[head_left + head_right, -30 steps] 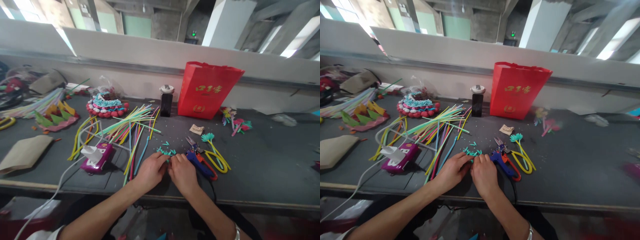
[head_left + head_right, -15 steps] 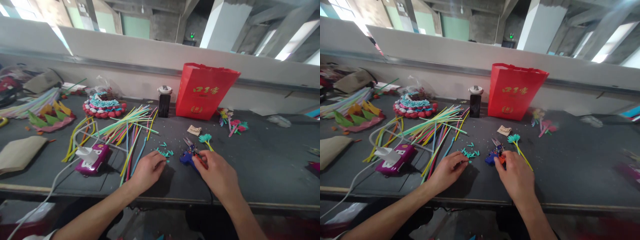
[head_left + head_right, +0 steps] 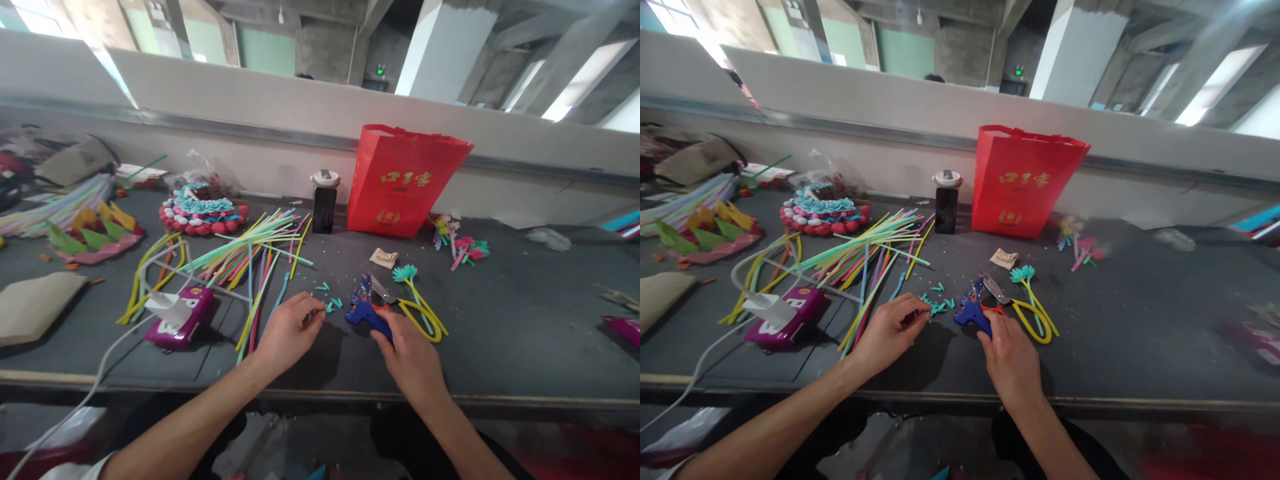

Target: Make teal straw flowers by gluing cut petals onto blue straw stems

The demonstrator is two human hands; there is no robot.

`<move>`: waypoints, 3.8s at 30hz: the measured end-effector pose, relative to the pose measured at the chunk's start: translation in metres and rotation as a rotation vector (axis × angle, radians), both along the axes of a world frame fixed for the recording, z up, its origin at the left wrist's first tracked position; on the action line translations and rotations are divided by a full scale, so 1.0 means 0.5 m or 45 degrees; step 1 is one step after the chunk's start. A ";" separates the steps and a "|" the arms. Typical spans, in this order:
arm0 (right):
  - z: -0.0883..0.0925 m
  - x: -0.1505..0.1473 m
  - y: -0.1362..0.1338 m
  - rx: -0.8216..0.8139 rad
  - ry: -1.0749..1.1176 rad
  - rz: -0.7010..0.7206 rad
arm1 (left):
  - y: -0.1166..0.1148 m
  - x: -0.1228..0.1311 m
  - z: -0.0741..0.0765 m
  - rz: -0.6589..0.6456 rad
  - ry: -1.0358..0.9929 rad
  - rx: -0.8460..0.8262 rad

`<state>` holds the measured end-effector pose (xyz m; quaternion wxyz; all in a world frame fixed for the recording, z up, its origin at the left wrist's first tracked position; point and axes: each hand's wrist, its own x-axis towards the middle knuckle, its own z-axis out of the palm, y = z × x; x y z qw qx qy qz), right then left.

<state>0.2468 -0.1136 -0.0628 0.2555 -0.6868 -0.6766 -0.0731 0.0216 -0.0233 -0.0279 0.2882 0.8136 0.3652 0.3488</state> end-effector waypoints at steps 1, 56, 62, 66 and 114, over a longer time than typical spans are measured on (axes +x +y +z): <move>0.001 -0.003 0.000 0.005 0.016 -0.010 | 0.001 -0.002 -0.001 0.008 -0.010 -0.007; -0.022 0.134 0.023 -0.352 -0.137 -0.183 | 0.007 0.001 0.018 0.107 -0.811 -1.153; 0.008 0.121 0.037 -0.550 0.156 -0.421 | 0.003 0.001 0.020 0.072 -0.812 -1.194; 0.019 0.137 0.032 -0.422 0.616 -0.470 | 0.002 0.002 0.020 0.068 -0.834 -1.169; 0.043 -0.117 0.020 0.058 0.239 0.211 | -0.019 -0.002 0.039 0.080 -1.066 -1.100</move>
